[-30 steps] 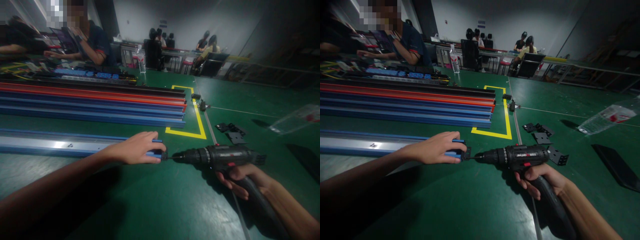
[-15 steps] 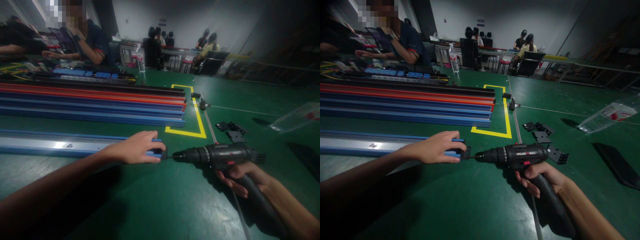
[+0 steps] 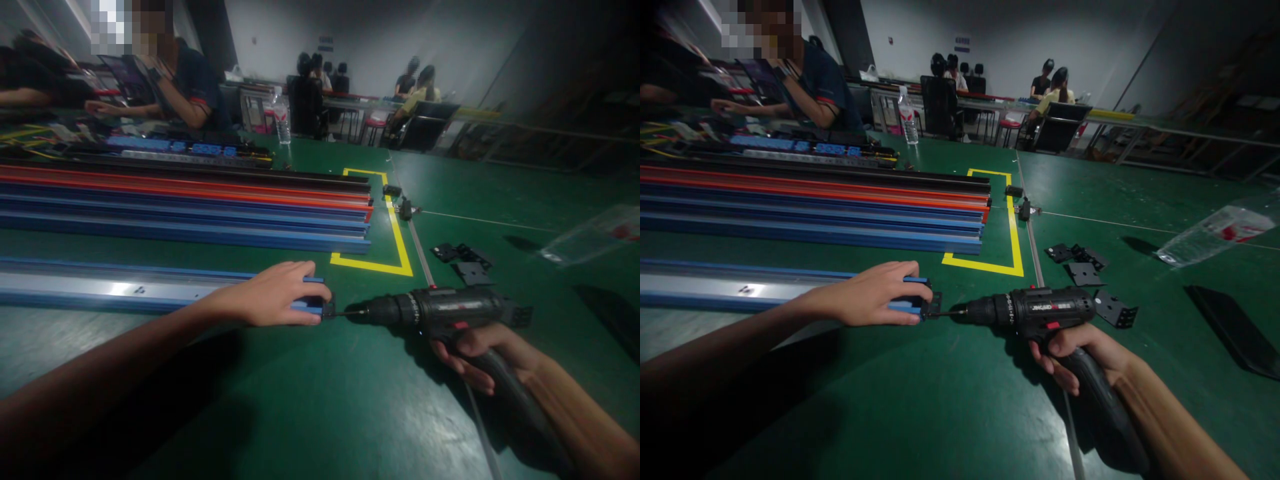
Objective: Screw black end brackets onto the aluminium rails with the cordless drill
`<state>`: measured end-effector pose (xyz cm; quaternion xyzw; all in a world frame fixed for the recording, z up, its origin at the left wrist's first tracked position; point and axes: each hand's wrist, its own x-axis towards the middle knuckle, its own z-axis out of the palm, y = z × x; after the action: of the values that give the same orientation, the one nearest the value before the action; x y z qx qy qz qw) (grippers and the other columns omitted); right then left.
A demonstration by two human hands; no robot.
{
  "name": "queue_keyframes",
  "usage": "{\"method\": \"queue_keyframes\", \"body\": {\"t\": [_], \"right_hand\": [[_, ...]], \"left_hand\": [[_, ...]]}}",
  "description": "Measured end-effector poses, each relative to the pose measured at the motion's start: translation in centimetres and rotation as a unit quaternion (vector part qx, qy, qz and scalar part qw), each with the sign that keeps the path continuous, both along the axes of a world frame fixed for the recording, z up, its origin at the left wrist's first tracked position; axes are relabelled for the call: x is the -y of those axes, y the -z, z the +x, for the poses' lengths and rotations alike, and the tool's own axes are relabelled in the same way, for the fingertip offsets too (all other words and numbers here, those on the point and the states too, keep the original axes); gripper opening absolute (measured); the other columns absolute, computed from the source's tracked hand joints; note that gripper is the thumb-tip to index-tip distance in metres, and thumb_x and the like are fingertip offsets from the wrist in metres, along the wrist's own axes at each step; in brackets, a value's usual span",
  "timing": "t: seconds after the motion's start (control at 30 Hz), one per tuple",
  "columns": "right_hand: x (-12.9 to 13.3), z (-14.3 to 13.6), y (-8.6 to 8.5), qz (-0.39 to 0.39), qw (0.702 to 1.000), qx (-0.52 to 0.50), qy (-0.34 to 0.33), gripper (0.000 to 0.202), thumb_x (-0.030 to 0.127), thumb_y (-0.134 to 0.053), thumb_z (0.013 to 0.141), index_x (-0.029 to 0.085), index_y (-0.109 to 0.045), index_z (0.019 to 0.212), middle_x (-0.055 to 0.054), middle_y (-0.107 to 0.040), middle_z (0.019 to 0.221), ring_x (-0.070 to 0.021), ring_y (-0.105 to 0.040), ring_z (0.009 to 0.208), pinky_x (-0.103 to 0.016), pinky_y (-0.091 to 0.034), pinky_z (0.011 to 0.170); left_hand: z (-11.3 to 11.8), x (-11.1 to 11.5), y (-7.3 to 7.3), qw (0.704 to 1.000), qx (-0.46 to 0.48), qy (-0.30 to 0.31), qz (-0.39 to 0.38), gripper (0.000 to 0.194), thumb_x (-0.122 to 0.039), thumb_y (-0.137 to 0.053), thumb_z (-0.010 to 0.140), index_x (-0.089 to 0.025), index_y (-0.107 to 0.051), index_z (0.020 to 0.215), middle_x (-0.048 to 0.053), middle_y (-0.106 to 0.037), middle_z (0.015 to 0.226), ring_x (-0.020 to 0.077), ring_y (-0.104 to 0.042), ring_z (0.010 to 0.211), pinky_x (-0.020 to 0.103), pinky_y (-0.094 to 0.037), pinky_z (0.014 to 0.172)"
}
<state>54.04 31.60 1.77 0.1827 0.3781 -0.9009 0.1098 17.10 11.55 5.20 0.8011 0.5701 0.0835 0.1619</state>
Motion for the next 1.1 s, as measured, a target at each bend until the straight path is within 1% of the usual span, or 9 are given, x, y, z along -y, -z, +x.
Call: {"method": "queue_keyframes", "body": {"t": [0.33, 0.5, 0.63, 0.8, 0.9, 1.0, 1.1], "right_hand": [[0.1, 0.1, 0.4, -0.008, 1.000, -0.003, 0.006, 0.029, 0.018, -0.061, 0.080, 0.002, -0.073, 0.101, -0.010, -0.074, 0.078, -0.0106, -0.067, 0.048, -0.015, -0.053, 0.045], [0.1, 0.0, 0.1, -0.013, 1.000, 0.010, 0.004, 0.029, 0.018, -0.061, 0.079, 0.002, -0.073, 0.101, -0.010, -0.074, 0.078, -0.0111, -0.068, 0.048, -0.015, -0.052, 0.044], [0.1, -0.1, 0.0, -0.013, 1.000, 0.011, 0.007, 0.029, 0.017, -0.062, 0.078, 0.001, -0.073, 0.100, -0.011, -0.074, 0.077, -0.0117, -0.068, 0.048, -0.015, -0.052, 0.043], [0.1, 0.0, 0.1, -0.012, 1.000, 0.018, 0.004, 0.028, 0.018, -0.063, 0.077, 0.003, -0.074, 0.098, -0.009, -0.074, 0.076, -0.0108, -0.066, 0.045, -0.016, -0.052, 0.043], [0.1, -0.1, -0.2, -0.002, 1.000, 0.018, 0.002, 0.027, 0.018, -0.062, 0.079, 0.003, -0.073, 0.099, -0.009, -0.073, 0.076, -0.0096, -0.066, 0.047, -0.015, -0.051, 0.045], [0.2, -0.2, -0.7, 0.012, 1.000, 0.028, 0.003, 0.028, 0.016, -0.058, 0.081, 0.000, -0.072, 0.099, -0.008, -0.073, 0.077, -0.0088, -0.067, 0.052, -0.014, -0.047, 0.048], [0.3, -0.3, -0.9, 0.014, 0.999, 0.035, 0.012, 0.027, 0.017, -0.060, 0.079, 0.001, -0.073, 0.096, -0.007, -0.072, 0.074, -0.0088, -0.066, 0.049, -0.013, -0.045, 0.046]], "left_hand": [[0.0, 0.0, -0.1, 1.000, 0.004, -0.003, -0.003, 0.036, -0.058, -0.052, 0.096, -0.035, -0.062, 0.122, 0.005, -0.050, 0.107, 0.0235, -0.051, 0.097, 0.035, -0.039, 0.087], [0.0, 0.0, -0.1, 1.000, 0.009, -0.004, -0.003, 0.036, -0.058, -0.052, 0.096, -0.034, -0.063, 0.120, 0.005, -0.050, 0.106, 0.0239, -0.051, 0.097, 0.035, -0.040, 0.085], [-0.1, 0.1, 0.0, 1.000, 0.010, -0.008, -0.009, 0.037, -0.058, -0.053, 0.095, -0.037, -0.062, 0.123, 0.005, -0.051, 0.111, 0.0243, -0.051, 0.100, 0.037, -0.041, 0.089], [-0.1, 0.2, 0.1, 1.000, -0.001, -0.009, -0.006, 0.040, -0.060, -0.050, 0.096, -0.036, -0.061, 0.126, 0.007, -0.051, 0.118, 0.0256, -0.051, 0.107, 0.039, -0.041, 0.095], [0.0, 0.2, 0.1, 1.000, -0.006, -0.011, -0.004, 0.041, -0.061, -0.049, 0.097, -0.037, -0.061, 0.128, 0.007, -0.051, 0.118, 0.0255, -0.052, 0.108, 0.039, -0.042, 0.094], [-0.1, 0.2, 0.1, 1.000, -0.005, -0.013, -0.005, 0.043, -0.062, -0.049, 0.096, -0.038, -0.060, 0.129, 0.006, -0.050, 0.116, 0.0248, -0.052, 0.105, 0.037, -0.042, 0.092], [0.0, 0.2, -0.1, 1.000, -0.006, -0.015, -0.016, 0.043, -0.063, -0.049, 0.095, -0.039, -0.059, 0.130, 0.006, -0.049, 0.113, 0.0247, -0.052, 0.105, 0.036, -0.042, 0.089]]}}
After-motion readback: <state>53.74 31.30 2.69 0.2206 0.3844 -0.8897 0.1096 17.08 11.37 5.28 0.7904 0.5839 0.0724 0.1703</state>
